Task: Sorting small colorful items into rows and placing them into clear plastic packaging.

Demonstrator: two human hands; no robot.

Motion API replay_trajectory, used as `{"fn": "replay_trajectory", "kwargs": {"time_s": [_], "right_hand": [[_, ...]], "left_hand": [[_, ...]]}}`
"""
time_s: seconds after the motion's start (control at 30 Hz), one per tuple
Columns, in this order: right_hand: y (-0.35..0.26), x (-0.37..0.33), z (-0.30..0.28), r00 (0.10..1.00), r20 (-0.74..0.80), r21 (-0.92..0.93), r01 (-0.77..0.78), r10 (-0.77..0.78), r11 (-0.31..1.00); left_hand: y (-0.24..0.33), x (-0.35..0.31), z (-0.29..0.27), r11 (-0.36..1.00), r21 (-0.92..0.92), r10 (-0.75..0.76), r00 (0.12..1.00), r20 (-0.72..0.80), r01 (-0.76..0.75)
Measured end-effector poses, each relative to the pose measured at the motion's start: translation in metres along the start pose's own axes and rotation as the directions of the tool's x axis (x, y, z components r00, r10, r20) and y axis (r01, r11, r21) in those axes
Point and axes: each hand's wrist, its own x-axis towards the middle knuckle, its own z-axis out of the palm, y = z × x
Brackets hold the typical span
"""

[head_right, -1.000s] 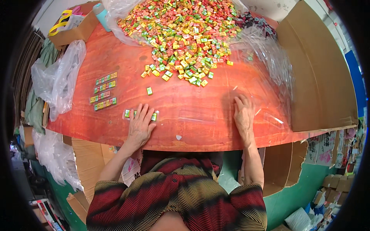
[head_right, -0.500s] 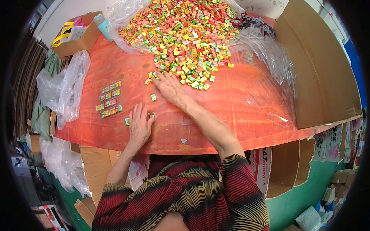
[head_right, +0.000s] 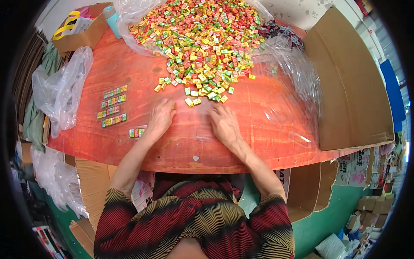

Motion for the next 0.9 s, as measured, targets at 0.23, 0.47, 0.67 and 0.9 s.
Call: {"fn": "replay_trajectory", "kwargs": {"time_s": [0.23,0.47,0.67,0.9], "right_hand": [[-0.027,-0.028,0.001,0.999,0.019,-0.015,-0.034,0.034,0.999],[-0.016,0.044,0.034,0.975,-0.014,0.035,-0.223,0.223,0.974],[-0.010,0.042,0.049,0.989,0.025,0.020,-0.145,0.144,0.989],[-0.005,0.034,0.031,1.000,0.020,0.161,-0.013,0.009,0.987]], "left_hand": [[0.014,0.013,0.014,0.999,-0.042,-0.023,1.000,-0.013,0.022],[0.018,0.017,0.018,0.987,-0.164,-0.010,0.998,-0.057,0.001],[0.018,0.019,0.014,0.985,-0.170,-0.022,1.000,0.013,0.024],[0.027,0.013,0.014,0.982,-0.186,-0.006,1.000,-0.013,0.003]]}}
